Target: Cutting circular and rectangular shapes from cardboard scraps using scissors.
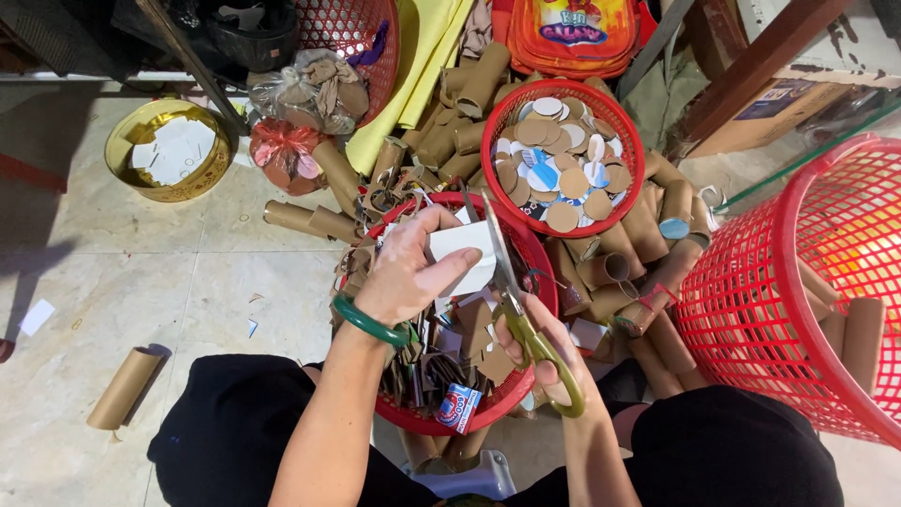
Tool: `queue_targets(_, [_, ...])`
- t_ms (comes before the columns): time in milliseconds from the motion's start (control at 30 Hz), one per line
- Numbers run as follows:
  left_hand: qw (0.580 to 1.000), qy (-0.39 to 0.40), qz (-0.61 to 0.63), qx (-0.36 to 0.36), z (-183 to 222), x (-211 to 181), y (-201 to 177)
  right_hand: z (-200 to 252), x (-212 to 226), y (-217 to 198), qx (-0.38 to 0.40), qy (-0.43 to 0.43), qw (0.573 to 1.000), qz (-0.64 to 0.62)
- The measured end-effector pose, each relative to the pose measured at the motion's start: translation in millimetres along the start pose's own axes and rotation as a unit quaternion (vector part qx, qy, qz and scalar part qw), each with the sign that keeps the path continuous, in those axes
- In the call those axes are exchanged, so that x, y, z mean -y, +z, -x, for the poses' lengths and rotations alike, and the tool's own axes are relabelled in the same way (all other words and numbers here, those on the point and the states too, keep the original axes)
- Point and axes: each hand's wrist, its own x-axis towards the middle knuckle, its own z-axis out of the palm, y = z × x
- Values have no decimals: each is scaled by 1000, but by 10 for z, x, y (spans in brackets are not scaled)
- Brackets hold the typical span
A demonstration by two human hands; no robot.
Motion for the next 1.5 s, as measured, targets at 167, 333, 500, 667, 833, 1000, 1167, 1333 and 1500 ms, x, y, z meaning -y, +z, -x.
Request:
queue_targets(167, [996,70,-63,4,3,13,-160,-22,56,-97,13,-2,997,69])
queue_targets(333, [974,-6,223,-47,-74,252,85,-106,-199,-82,14,10,999,33])
queue_targets(500, [964,-12,250,-93,-96,528,308,-127,-143,22,-16,-17,999,-33])
queue_targets(667, [982,-33,174,-66,-66,397,245,-115,-118,-24,-20,13,999,-49])
queue_targets(833, [991,-28,128,-40,-50,426,139,-46,-126,-113,-4,65,997,-33])
queue_targets(1000, [996,-30,81,4,-115,196,26,-67,-224,-349,2,50,998,26])
queue_targets(1167, [997,31,-50,51,-119,290,21,-127,7,-102,21,31,998,42])
queue_targets(1333, [996,49,-46,62,-121,270,-72,-113,-19,-51,21,46,999,5])
queue_targets(1500, [999,9,-42,-8,-177,295,-152,-109,-220,-217,11,45,999,3])
